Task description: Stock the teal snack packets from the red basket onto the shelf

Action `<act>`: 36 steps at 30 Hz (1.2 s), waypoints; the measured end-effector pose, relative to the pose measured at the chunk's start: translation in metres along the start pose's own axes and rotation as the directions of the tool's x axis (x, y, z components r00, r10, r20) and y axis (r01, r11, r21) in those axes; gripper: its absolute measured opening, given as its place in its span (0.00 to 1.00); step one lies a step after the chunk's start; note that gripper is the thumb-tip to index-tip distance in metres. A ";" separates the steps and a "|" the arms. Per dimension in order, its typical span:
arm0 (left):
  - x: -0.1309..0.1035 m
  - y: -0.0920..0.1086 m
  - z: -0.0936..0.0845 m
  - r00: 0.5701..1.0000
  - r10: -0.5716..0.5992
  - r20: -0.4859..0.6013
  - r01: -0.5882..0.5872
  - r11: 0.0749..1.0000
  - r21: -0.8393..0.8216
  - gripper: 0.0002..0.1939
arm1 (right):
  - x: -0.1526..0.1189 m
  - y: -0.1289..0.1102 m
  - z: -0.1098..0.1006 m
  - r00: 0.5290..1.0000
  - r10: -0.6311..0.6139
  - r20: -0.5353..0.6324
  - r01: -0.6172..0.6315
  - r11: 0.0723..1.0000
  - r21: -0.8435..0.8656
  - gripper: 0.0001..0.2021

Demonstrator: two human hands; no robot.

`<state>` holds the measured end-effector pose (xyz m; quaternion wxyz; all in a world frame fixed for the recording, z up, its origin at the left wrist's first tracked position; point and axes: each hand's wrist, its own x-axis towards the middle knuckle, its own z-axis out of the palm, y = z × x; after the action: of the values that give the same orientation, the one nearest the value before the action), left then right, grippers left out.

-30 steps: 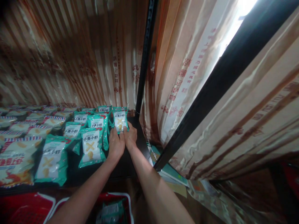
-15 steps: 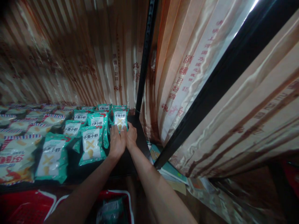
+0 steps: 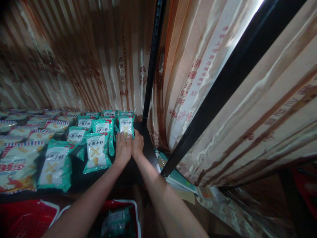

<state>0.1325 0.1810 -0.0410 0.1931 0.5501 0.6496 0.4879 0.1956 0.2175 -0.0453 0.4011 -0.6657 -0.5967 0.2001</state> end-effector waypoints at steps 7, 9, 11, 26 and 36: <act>-0.009 0.002 -0.003 0.999 0.033 0.006 -0.033 0.999 0.012 0.27 | -0.006 0.003 -0.002 0.998 -0.036 -0.059 0.040 0.997 0.066 0.23; -0.013 0.002 -0.005 0.999 0.051 0.007 -0.051 0.999 0.010 0.27 | -0.009 0.003 -0.003 0.996 -0.051 -0.075 0.058 0.994 0.090 0.22; -0.018 0.003 -0.009 0.997 0.073 0.014 -0.073 0.997 0.007 0.26 | -0.014 0.002 -0.005 0.993 -0.074 -0.089 0.084 0.990 0.117 0.21; -0.133 -0.008 -0.102 0.957 0.247 0.152 -0.227 0.964 -0.142 0.17 | -0.140 -0.019 -0.039 0.968 -0.211 -0.139 0.242 0.934 0.264 0.19; -0.235 -0.131 -0.118 0.797 -0.488 0.354 0.310 0.835 0.454 0.09 | -0.254 0.021 -0.014 0.855 -0.142 0.498 0.090 0.988 0.127 0.10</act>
<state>0.0457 -0.0701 -0.1656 0.3320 0.5227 0.7690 0.1589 0.1666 -0.0284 -0.1075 0.2744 -0.5318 -0.7094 0.3723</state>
